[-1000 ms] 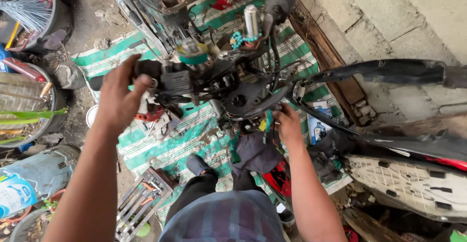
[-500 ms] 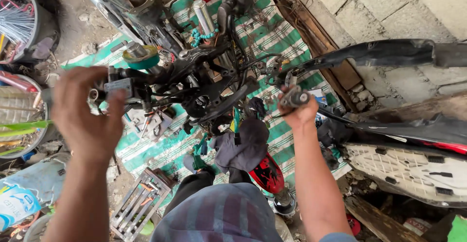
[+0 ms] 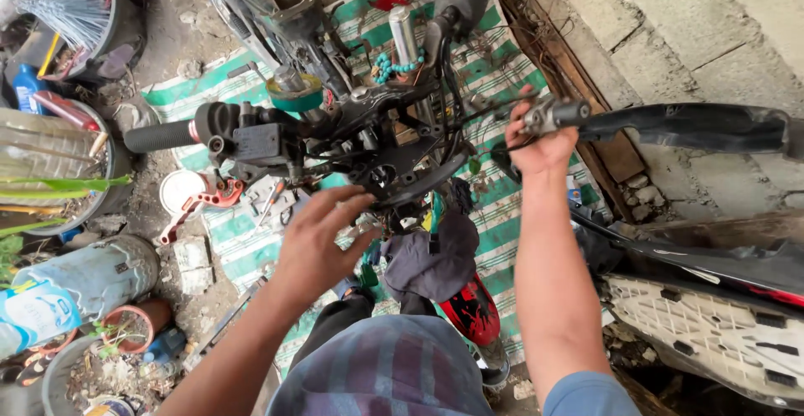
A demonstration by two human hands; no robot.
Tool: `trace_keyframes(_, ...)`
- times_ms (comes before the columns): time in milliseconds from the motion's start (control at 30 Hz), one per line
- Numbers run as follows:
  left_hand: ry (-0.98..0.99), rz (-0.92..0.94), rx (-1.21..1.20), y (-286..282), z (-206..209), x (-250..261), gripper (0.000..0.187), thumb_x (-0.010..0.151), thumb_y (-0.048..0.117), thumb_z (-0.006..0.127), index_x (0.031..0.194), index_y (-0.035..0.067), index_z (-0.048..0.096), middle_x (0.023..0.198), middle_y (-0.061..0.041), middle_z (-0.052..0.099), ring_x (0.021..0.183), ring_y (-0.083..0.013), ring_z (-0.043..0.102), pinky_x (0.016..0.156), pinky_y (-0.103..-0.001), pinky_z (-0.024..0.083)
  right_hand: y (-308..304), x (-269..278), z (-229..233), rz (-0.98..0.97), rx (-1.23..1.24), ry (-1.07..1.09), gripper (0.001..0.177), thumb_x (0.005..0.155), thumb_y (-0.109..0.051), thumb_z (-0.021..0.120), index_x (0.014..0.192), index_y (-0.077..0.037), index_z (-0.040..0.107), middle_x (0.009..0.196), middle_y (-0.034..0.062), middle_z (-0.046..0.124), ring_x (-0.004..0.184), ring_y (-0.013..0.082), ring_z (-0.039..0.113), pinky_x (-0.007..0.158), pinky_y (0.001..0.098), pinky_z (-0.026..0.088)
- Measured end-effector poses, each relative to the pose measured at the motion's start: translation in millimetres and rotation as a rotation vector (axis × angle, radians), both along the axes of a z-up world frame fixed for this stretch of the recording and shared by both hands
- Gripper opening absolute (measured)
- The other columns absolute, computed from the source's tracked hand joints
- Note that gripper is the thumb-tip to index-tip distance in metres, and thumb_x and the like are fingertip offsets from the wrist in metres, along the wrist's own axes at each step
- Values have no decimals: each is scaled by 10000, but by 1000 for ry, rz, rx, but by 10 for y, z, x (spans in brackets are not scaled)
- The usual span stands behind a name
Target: The person works on the handlebar area of a motorcycle, manipulating wires and components with their hands. They then move to a nearby toolbox to retrieve a small metal part, which they examine and attempt to attach to a component held in their other hand.
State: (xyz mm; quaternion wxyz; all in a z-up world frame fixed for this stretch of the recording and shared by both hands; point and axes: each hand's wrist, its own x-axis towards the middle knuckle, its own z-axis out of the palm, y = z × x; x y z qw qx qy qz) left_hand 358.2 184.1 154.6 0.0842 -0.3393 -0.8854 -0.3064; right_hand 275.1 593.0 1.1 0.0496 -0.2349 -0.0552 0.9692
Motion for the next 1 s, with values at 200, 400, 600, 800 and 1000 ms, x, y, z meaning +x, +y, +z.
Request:
trace_keyframes(200,-64,81,31,-112,177,-105,245,1033,252,832,1216,91,801,1221,-106,794,1102,-297,776,999,-455,591,200,-119,762,397,427,143,453,957,-353,853,1266,-44,739,1248,90,776,905,226,779,669,373,630)
trace_keyframes(400,-269,7,-38,186,359,-417,356,1082,302,721,1324,45,757,1267,-133,770,1051,-339,755,914,-469,563,-192,-281,1082,365,955,152,233,958,-249,812,1154,-182,706,1082,73,730,936,249,752,691,365,681)
trace_keyframes(600,-359,-23,-125,798,-85,-1140,508,1023,324,788,1452,61,720,1187,-166,805,981,-329,769,861,-465,556,-228,-279,1034,357,859,158,552,792,-428,970,1222,-124,806,1383,165,705,1134,312,739,909,458,729)
trace_keyframes(800,-243,3,-291,1423,-845,-1779,128,917,184,752,975,80,800,814,-199,773,853,-499,675,698,-631,500,-473,-254,1558,318,1701,305,215,999,-252,826,1185,-146,849,1182,92,858,1057,235,799,999,417,653)
trace_keyframes(1000,-362,174,-404,1689,-896,-1811,342,883,448,879,967,123,813,852,-171,776,759,-467,714,619,-583,563,-490,-430,1438,232,1932,323,160,1024,-245,839,1149,-150,871,1181,89,855,1105,301,826,961,497,707)
